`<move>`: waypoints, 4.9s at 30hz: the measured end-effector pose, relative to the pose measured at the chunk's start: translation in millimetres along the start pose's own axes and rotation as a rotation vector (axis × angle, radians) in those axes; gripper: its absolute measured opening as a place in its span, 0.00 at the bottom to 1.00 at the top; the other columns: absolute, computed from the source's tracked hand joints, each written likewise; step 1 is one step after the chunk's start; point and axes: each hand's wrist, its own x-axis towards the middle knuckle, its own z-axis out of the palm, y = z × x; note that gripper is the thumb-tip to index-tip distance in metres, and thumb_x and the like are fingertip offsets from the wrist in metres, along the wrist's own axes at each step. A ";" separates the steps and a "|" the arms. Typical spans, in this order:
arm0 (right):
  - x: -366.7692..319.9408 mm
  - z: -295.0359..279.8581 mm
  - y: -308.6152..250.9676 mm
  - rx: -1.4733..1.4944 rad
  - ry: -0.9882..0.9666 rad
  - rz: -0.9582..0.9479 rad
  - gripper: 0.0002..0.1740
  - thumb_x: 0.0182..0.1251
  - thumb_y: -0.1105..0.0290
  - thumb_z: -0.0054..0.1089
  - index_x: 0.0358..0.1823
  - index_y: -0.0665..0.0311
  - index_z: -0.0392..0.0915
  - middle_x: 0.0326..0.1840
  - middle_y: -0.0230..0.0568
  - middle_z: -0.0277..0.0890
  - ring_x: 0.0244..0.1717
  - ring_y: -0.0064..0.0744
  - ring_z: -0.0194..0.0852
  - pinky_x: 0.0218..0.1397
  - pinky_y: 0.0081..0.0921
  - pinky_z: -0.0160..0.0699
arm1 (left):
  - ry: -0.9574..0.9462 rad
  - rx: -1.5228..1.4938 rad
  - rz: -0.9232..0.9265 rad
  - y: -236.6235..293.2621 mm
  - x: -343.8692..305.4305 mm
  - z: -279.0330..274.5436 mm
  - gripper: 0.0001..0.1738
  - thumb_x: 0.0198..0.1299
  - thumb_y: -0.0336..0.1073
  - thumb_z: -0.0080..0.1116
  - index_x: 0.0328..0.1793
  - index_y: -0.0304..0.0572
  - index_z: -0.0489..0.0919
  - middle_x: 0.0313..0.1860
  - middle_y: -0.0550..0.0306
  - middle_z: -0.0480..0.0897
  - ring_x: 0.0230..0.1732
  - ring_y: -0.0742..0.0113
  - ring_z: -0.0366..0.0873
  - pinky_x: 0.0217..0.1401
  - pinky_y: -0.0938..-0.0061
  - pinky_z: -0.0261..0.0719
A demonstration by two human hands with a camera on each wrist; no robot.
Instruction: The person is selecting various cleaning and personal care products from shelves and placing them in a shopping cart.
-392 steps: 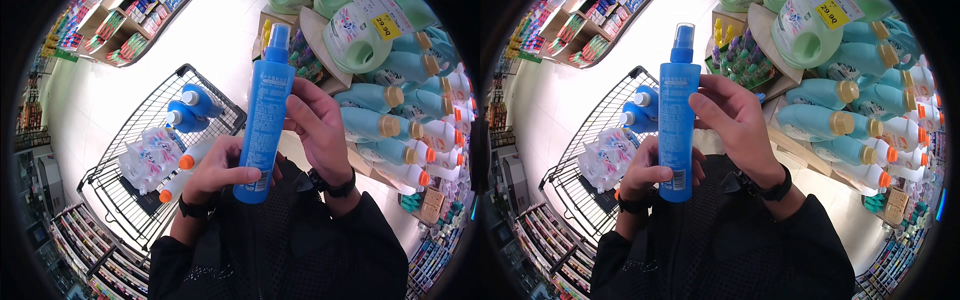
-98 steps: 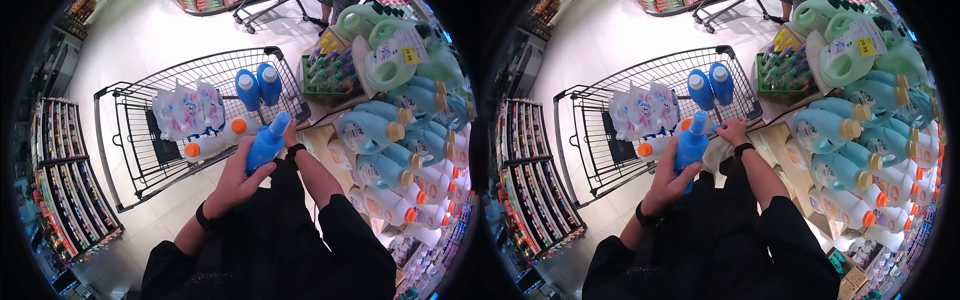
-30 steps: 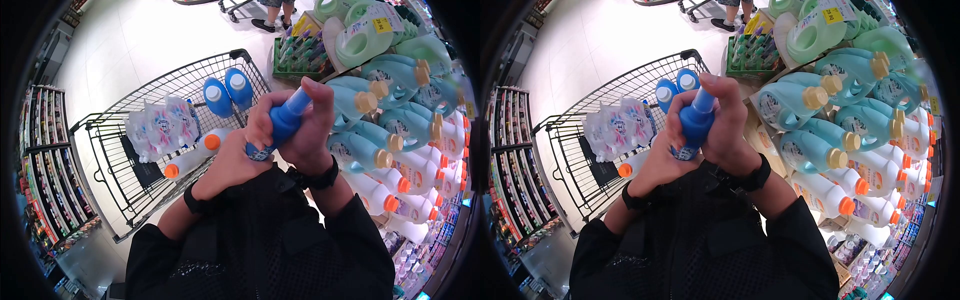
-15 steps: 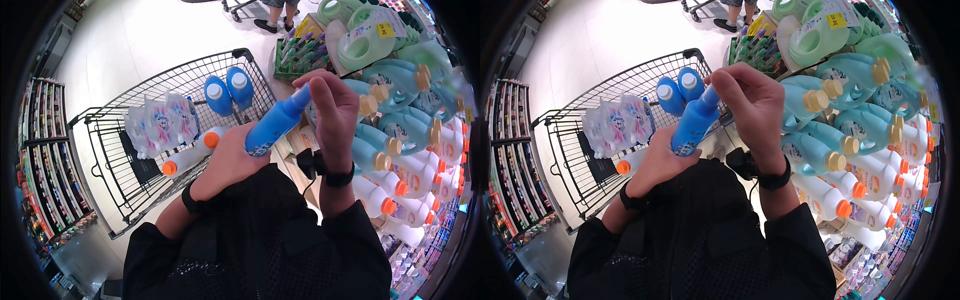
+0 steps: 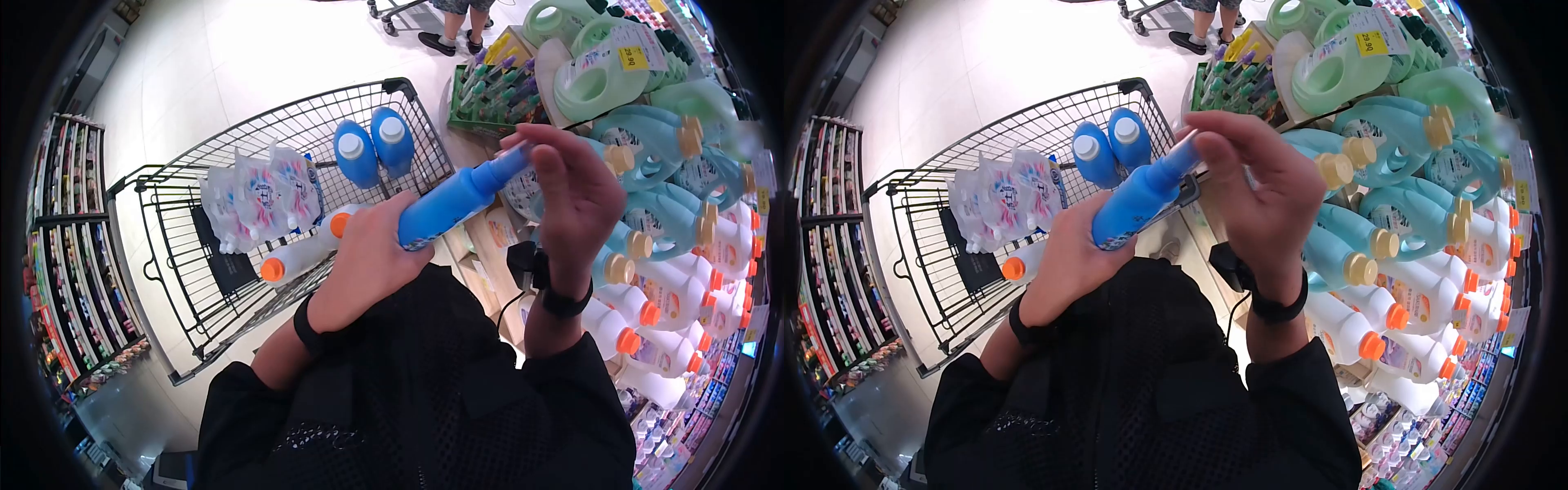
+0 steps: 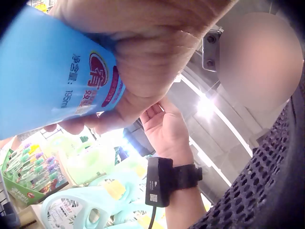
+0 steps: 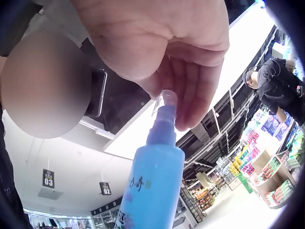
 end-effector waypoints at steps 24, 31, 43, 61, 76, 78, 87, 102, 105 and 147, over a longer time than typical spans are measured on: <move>-22.8 37.8 20.7 1.228 -0.320 0.302 0.45 0.59 0.34 0.45 0.62 0.69 0.65 0.49 0.58 0.74 0.61 0.58 0.69 0.68 0.52 0.63 | 0.247 0.278 0.247 9.0 -1.1 -3.2 0.18 0.38 0.29 0.68 0.37 0.43 0.74 0.27 0.52 0.78 0.31 0.48 0.79 0.31 0.60 0.74; -18.8 10.1 28.8 0.800 -0.075 0.068 0.23 0.66 0.58 0.58 0.51 0.73 0.72 0.48 0.54 0.76 0.53 0.45 0.77 0.61 0.41 0.73 | 0.225 0.306 0.203 5.7 -0.4 -9.2 0.17 0.39 0.26 0.69 0.37 0.42 0.76 0.27 0.49 0.80 0.30 0.46 0.81 0.32 0.64 0.76; -19.5 -3.2 7.1 0.300 0.018 0.043 0.27 0.55 0.85 0.62 0.59 0.78 0.71 0.48 0.54 0.79 0.51 0.38 0.80 0.60 0.32 0.75 | 0.183 0.354 0.179 -1.1 3.1 -9.5 0.19 0.39 0.28 0.68 0.39 0.42 0.74 0.29 0.52 0.79 0.31 0.49 0.80 0.32 0.59 0.74; -14.6 -4.2 10.5 0.315 -0.058 0.043 0.35 0.53 0.86 0.68 0.64 0.75 0.66 0.47 0.52 0.80 0.51 0.36 0.80 0.59 0.31 0.76 | 0.196 0.335 0.185 -5.3 5.3 -5.8 0.18 0.39 0.28 0.67 0.39 0.42 0.74 0.29 0.51 0.80 0.32 0.48 0.80 0.32 0.59 0.75; -14.6 -9.3 14.4 0.314 -0.083 0.041 0.35 0.53 0.85 0.69 0.65 0.75 0.66 0.47 0.51 0.81 0.51 0.36 0.81 0.59 0.32 0.76 | 0.158 0.321 0.154 -5.1 6.0 -4.4 0.17 0.40 0.28 0.66 0.38 0.43 0.74 0.28 0.52 0.80 0.31 0.48 0.80 0.32 0.59 0.75; -15.0 -9.9 14.7 0.342 -0.073 0.041 0.35 0.53 0.84 0.69 0.64 0.75 0.66 0.47 0.53 0.80 0.51 0.38 0.81 0.59 0.33 0.77 | 0.155 0.322 0.148 -5.5 5.4 -4.3 0.17 0.40 0.29 0.66 0.38 0.43 0.74 0.29 0.52 0.80 0.31 0.48 0.80 0.32 0.59 0.75; -11.7 -19.1 16.9 0.395 -0.024 0.008 0.30 0.53 0.85 0.69 0.59 0.77 0.70 0.50 0.56 0.80 0.52 0.42 0.81 0.60 0.36 0.79 | 0.195 0.316 0.127 -6.7 6.5 -5.2 0.15 0.41 0.27 0.67 0.36 0.42 0.76 0.27 0.48 0.80 0.30 0.45 0.81 0.32 0.62 0.76; -23.5 -6.5 19.1 0.271 -0.119 0.050 0.20 0.52 0.86 0.69 0.48 0.72 0.78 0.48 0.52 0.81 0.52 0.39 0.82 0.57 0.34 0.80 | 0.164 0.344 0.141 -9.4 5.5 -8.5 0.16 0.39 0.27 0.70 0.36 0.42 0.76 0.27 0.48 0.81 0.31 0.46 0.81 0.32 0.63 0.76; -24.1 -2.7 26.5 0.297 -0.120 0.093 0.20 0.54 0.86 0.69 0.49 0.72 0.78 0.48 0.52 0.81 0.51 0.38 0.82 0.58 0.33 0.79 | 0.132 0.344 0.147 -18.4 10.6 -6.6 0.16 0.39 0.29 0.69 0.35 0.43 0.76 0.26 0.49 0.80 0.30 0.46 0.80 0.31 0.61 0.75; -39.1 37.7 38.5 -0.172 -0.185 0.154 0.13 0.56 0.76 0.70 0.41 0.68 0.78 0.34 0.45 0.83 0.40 0.38 0.86 0.45 0.27 0.80 | 0.049 0.198 0.143 -100.4 16.3 12.8 0.15 0.40 0.35 0.69 0.36 0.46 0.77 0.27 0.51 0.81 0.33 0.47 0.81 0.34 0.59 0.76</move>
